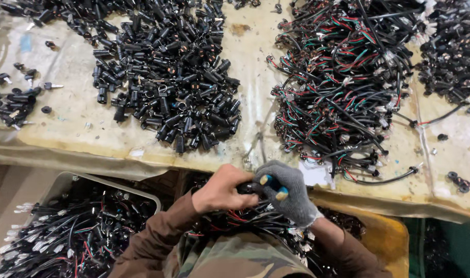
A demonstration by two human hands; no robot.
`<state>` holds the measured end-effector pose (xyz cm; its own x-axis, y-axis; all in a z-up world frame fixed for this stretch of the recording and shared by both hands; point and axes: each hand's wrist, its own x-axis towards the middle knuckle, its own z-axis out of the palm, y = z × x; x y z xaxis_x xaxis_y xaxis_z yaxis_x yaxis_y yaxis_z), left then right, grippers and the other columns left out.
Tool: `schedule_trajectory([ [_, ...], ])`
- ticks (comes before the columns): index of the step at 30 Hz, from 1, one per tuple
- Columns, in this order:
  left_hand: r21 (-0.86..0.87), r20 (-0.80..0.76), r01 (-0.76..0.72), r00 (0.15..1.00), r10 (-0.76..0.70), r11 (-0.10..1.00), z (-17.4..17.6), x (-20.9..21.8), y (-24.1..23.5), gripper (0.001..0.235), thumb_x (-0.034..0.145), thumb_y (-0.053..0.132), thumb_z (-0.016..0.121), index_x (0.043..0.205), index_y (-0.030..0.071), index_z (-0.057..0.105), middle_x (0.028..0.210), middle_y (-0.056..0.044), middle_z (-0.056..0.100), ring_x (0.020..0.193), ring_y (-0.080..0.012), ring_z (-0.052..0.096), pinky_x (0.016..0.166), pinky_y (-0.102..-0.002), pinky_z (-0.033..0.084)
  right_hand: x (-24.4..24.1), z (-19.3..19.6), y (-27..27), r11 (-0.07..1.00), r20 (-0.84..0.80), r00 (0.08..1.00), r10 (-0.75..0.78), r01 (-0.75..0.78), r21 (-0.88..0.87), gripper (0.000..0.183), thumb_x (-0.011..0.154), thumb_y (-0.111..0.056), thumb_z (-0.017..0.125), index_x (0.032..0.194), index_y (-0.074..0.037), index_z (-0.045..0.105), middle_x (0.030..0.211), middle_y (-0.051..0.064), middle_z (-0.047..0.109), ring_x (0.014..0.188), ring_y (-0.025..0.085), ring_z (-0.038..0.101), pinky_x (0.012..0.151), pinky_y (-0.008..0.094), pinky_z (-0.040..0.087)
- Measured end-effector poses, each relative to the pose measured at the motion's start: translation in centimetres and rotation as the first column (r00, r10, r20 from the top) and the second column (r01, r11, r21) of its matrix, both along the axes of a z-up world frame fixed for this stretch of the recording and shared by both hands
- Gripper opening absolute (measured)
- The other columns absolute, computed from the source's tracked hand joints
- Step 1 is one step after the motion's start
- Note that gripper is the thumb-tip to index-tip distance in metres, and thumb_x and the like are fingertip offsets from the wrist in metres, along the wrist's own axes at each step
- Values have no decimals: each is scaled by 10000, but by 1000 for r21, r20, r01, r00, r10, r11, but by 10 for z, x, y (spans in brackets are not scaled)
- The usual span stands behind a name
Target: The person repeatedly picks up black cylindrical components and wire harnesses from a table, uses pliers to strip or adjust wires, and assembles the components into finished units. The assembled units are placed into a metal bin below the table.
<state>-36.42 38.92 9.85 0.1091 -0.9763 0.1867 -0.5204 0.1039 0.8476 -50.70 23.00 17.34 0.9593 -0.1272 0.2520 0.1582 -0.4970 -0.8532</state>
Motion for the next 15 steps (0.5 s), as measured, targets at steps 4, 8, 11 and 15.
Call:
schedule_trajectory([
  [4, -209, 67, -197, 974, 215, 958, 0, -35, -1, 253, 733, 260, 784, 929, 105, 741, 734, -127, 682, 663, -343, 679, 575, -416, 520, -30, -16, 15, 987, 238, 958, -160, 148, 68, 241, 848, -254, 812, 896, -92, 640, 875, 87, 690, 803, 222, 682, 716, 357, 557],
  [8, -296, 61, -49, 996, 70, 954, -13, -79, 9, 315, 796, 268, 807, 1028, 83, 703, 797, -109, 694, 708, -324, 695, 613, -414, 532, -66, -23, 28, 45, 214, 973, -81, -211, 976, 403, 899, -392, 790, 779, -113, 526, 750, 45, 633, 637, 160, 583, 563, 307, 468],
  [11, -278, 57, -1, 998, 18, 961, -20, -99, 18, 349, 766, 282, 840, 1011, 78, 697, 786, -120, 668, 678, -345, 661, 588, -422, 499, -81, -32, 43, -26, 326, 945, -10, -326, 945, 554, 820, -540, 822, 769, -117, 467, 701, 10, 592, 578, 118, 527, 501, 266, 429],
  [15, -339, -42, -18, 999, 5, 941, -19, -110, 24, 380, 788, 277, 834, 1071, 62, 698, 763, -105, 611, 652, -314, 639, 580, -397, 496, -93, -48, 52, 39, 357, 933, -43, -355, 934, 505, 787, -497, 837, 665, -153, 489, 549, -18, 514, 440, 122, 475, 434, 277, 428],
])
